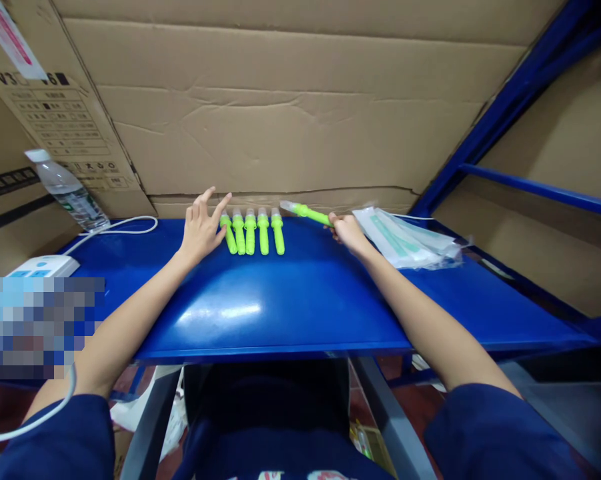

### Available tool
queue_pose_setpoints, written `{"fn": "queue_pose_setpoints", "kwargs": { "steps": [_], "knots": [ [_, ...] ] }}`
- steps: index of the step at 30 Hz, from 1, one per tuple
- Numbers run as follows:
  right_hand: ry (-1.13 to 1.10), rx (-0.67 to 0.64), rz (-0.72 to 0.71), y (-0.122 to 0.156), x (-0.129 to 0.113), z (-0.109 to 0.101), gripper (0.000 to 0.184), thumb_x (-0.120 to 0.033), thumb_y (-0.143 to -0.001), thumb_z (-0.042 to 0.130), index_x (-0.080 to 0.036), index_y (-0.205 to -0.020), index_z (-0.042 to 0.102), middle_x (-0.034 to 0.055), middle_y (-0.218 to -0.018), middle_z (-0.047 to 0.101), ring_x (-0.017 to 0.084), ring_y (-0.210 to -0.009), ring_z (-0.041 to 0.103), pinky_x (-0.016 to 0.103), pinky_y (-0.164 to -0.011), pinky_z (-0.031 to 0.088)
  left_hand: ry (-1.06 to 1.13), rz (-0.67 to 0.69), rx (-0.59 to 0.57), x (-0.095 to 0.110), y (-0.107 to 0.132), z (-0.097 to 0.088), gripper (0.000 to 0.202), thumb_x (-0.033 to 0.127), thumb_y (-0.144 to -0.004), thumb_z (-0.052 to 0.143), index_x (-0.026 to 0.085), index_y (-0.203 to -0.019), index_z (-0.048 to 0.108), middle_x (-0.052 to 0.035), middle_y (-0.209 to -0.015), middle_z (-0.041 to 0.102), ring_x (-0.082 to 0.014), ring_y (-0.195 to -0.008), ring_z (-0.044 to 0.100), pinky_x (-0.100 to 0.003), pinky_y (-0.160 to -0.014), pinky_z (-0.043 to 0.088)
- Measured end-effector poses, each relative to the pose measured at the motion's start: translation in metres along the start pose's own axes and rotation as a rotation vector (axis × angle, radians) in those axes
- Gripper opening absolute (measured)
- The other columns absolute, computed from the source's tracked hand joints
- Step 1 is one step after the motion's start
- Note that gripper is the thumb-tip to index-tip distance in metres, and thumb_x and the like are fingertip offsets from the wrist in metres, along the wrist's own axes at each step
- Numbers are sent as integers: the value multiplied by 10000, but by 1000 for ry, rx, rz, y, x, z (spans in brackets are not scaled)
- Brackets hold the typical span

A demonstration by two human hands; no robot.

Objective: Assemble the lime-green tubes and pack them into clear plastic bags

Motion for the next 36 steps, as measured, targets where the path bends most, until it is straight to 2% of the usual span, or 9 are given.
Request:
{"fn": "queue_pose_setpoints", "kwargs": {
  "steps": [3, 9, 14, 20, 23, 26, 30, 32, 36],
  "knots": [
    [69, 19, 86, -2, 6, 3, 415, -318, -1004, 404, -162, -688, 624, 29, -559, 543, 158, -532, 522, 262, -606, 433, 16, 11, 1, 2, 0, 1, 667, 299, -931, 487, 242, -1571, 309, -184, -1641, 208, -414, -1472, 259, -564, -1111, 305],
    [302, -60, 99, 3, 3, 12, 437, -352, -1011, 399, -154, -730, 670, 86, -695, 685, 187, -649, 631, 267, -668, 443, 14, 13, -9, 6, 0, 2, 591, 283, -931, 479, 210, -1511, 391, -196, -1630, 236, -400, -1476, 269, -560, -1108, 315],
    [522, -254, -25, 21, -11, 21, 452, -414, -991, 466, -161, -667, 652, 68, -601, 658, 175, -651, 625, 250, -621, 392, 22, 13, -26, 5, 1, 5, 561, 282, -927, 476, 192, -1479, 427, -193, -1641, 221, -408, -1474, 271, -576, -1116, 306],
    [527, -336, -150, 35, -25, 29, 541, -579, -993, 433, -191, -658, 606, 63, -647, 683, 180, -629, 622, 263, -591, 382, 36, 30, -27, 5, 1, 6, 536, 276, -916, 471, 188, -1445, 474, -190, -1640, 237, -412, -1469, 286, -583, -1112, 312],
    [529, -237, -140, 26, -23, 19, 555, -584, -1012, 372, -183, -737, 641, 112, -776, 724, 229, -761, 674, 287, -663, 434, 44, 27, -35, 5, 1, 5, 524, 277, -912, 472, 179, -1427, 492, -202, -1644, 221, -427, -1459, 298, -601, -1098, 317],
    [586, 8, -106, 11, -11, -5, 396, -470, -996, 447, -139, -986, 665, 187, -1022, 724, 308, -988, 674, 350, -803, 475, 39, 34, -33, 5, 1, 4, 516, 276, -914, 470, 168, -1418, 498, -213, -1643, 213, -427, -1456, 302, -596, -1092, 322],
    [717, 276, -44, -5, 13, -36, 471, -297, -945, 509, 17, -1295, 493, 328, -1301, 565, 401, -1248, 536, 472, -998, 413, 19, 42, -35, 4, 1, 5, 508, 282, -917, 465, 162, -1409, 503, -222, -1634, 224, -426, -1451, 309, -588, -1079, 337],
    [757, 320, 57, -10, 26, -45, 629, -308, -901, 585, 53, -1379, 390, 366, -1366, 491, 445, -1302, 477, 537, -1036, 365, 18, 49, -37, 4, 1, 6, 506, 286, -915, 468, 157, -1403, 506, -226, -1631, 228, -428, -1447, 313, -589, -1077, 340],
    [763, 267, 262, -17, 47, -49, 848, -305, -824, 706, 16, -1475, 268, 383, -1422, 434, 466, -1335, 447, 603, -1034, 328, 23, 56, -42, 5, 1, 5, 504, 281, -906, 484, 156, -1393, 513, -223, -1627, 240, -429, -1441, 324, -589, -1072, 347]
  ]
}}
Point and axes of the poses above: each hand's wrist, its own y-axis away from the middle knuckle, its own z-axis out of the palm, x = y × z, the point moved 2 cm from there along -y, towards the middle knuckle
